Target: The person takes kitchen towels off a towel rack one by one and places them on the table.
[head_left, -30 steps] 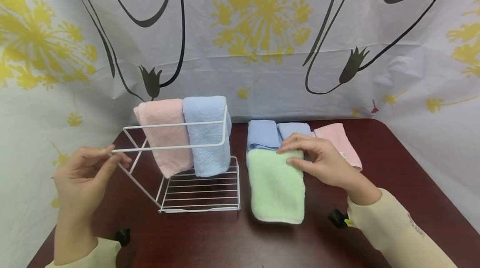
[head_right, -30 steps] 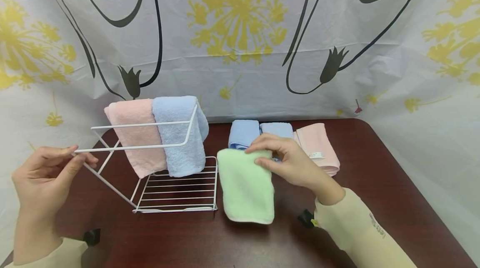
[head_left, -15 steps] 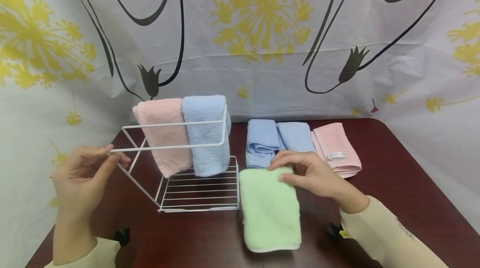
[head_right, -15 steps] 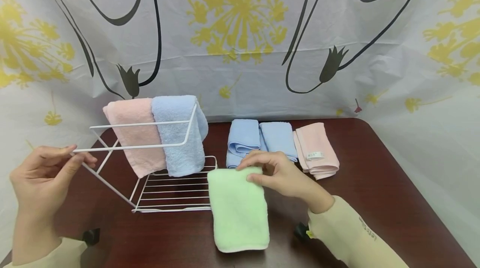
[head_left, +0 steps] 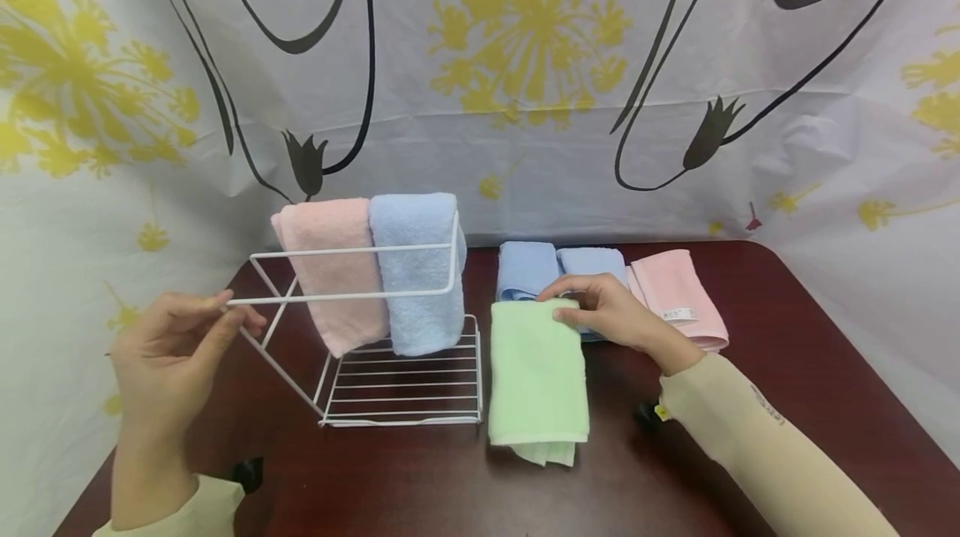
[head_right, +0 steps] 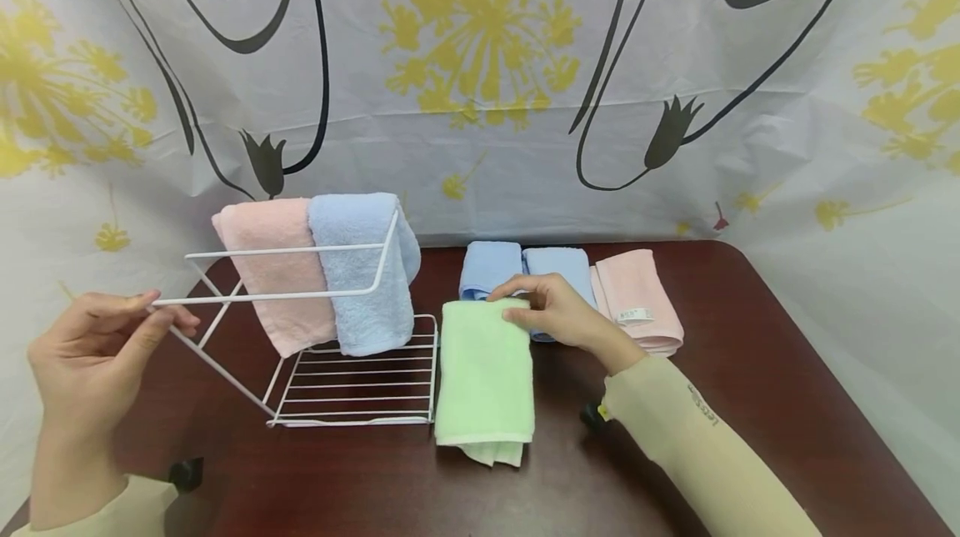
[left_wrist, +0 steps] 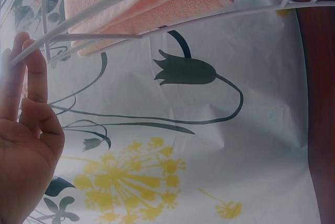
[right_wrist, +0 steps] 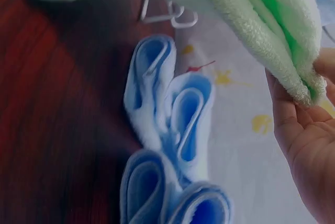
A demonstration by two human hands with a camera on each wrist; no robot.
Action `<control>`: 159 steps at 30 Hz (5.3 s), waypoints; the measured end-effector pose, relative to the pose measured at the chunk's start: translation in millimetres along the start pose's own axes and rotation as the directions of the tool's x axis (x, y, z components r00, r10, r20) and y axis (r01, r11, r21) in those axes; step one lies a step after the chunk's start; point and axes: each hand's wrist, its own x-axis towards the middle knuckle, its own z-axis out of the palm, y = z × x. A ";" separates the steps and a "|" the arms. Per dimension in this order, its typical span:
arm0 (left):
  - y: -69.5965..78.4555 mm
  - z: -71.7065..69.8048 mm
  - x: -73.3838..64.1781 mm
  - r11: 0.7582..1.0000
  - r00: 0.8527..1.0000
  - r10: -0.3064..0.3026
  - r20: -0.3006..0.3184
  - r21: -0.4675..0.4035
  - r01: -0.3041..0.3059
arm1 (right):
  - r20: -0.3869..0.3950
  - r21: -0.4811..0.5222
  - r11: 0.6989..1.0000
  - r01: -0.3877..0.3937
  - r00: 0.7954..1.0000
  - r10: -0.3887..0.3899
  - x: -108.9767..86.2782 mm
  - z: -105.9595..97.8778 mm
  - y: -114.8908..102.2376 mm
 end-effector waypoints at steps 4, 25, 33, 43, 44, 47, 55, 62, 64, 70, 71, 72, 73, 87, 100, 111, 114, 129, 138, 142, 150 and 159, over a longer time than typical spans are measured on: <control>0.2 -0.8 -0.1 1.000 1.000 -0.005 0.007 -0.006 0.005 | 0.012 -0.022 1.000 -0.010 1.000 0.010 8.1 -2.3 9.9; 0.8 -1.5 0.3 0.999 1.000 -0.017 0.005 0.038 0.017 | 0.006 -0.143 0.986 -0.090 0.996 0.091 26.2 -2.3 36.8; 1.2 -1.7 1.2 0.999 1.000 -0.014 0.020 0.041 0.013 | -0.077 -0.256 0.956 -0.145 0.989 0.129 27.6 3.0 36.0; -0.5 -2.2 0.6 1.000 1.000 -0.013 0.011 0.028 0.013 | -0.181 -0.305 0.943 -0.131 0.981 0.077 22.7 0.4 26.3; -0.6 -2.1 0.6 1.000 1.000 -0.012 0.008 0.029 0.012 | -0.191 -0.305 0.944 -0.128 0.979 0.071 22.7 -0.1 23.9; -1.0 -2.1 0.0 1.000 1.000 -0.006 0.004 0.025 0.006 | -0.216 -0.288 0.951 -0.117 0.975 0.055 23.9 -0.6 13.8; -0.9 -1.8 -0.9 1.000 1.000 -0.011 0.006 0.017 0.011 | -0.239 -0.250 0.968 -0.003 0.969 -0.059 34.1 8.8 -22.9; -0.9 -1.6 -0.5 1.000 1.000 0.001 0.010 0.020 -0.001 | -0.238 -0.150 0.983 0.103 0.962 -0.137 49.5 23.5 -55.8; -0.7 -1.8 -0.5 1.000 1.000 0.003 0.012 0.028 -0.003 | -0.235 -0.114 0.985 0.132 0.959 -0.156 54.6 27.2 -63.0; 0.0 -1.1 -0.5 0.999 1.000 0.000 0.010 0.037 0.000 | -0.223 0.004 0.983 0.184 0.958 -0.178 68.9 38.0 -82.4; 0.1 -1.0 -0.5 0.999 1.000 -0.003 0.007 0.036 0.003 | -0.225 0.014 0.981 0.192 0.957 -0.184 71.0 39.7 -85.0; 0.2 -0.8 -0.5 0.999 1.000 -0.006 0.005 0.034 0.006 | -0.228 0.024 0.979 0.205 0.954 -0.194 72.8 41.4 -87.5; 0.1 -0.5 -0.5 0.999 1.000 -0.009 0.004 0.031 0.009 | -0.233 0.032 0.976 0.216 0.951 -0.203 74.2 42.9 -89.7; -0.1 0.5 -0.7 0.999 1.000 -0.002 -0.010 0.040 0.002 | -0.243 0.258 0.936 0.240 0.954 -0.177 95.8 57.4 -102.1; -1.0 1.5 -1.1 0.998 1.000 0.007 -0.027 0.063 -0.005 | -0.277 0.358 0.917 0.174 0.958 -0.074 111.4 64.2 -110.4; -0.9 0.9 -1.2 0.998 1.000 0.002 -0.028 0.063 0.000 | -0.365 0.186 0.968 0.167 0.927 -0.090 114.8 61.4 -122.4; -0.7 0.3 -1.7 0.998 1.000 -0.004 -0.030 0.063 0.006 | -0.385 0.186 0.970 0.159 0.920 -0.077 115.3 62.1 -124.2; 0.4 -0.7 -1.9 0.997 1.000 -0.009 -0.027 0.082 0.011 | -0.502 0.182 0.940 0.288 0.850 -0.163 119.2 72.9 -127.7; -0.6 -1.8 -1.7 0.997 0.999 -0.004 -0.034 0.082 0.007 | -0.564 0.169 0.924 0.344 0.802 -0.196 125.0 75.6 -128.8; -0.8 -2.9 -1.9 0.997 0.999 -0.008 -0.032 0.072 0.010 | -0.601 0.166 0.907 0.386 0.769 -0.218 127.3 75.9 -130.0; -0.4 -2.8 -1.6 0.998 1.000 -0.016 -0.024 0.066 0.017 | -0.623 0.152 0.891 0.428 0.741 -0.250 130.9 73.0 -138.2; 0.0 -3.5 -2.1 0.997 1.000 -0.017 -0.025 0.073 0.019 | -0.671 0.181 0.869 0.461 0.704 -0.233 135.4 68.9 -144.0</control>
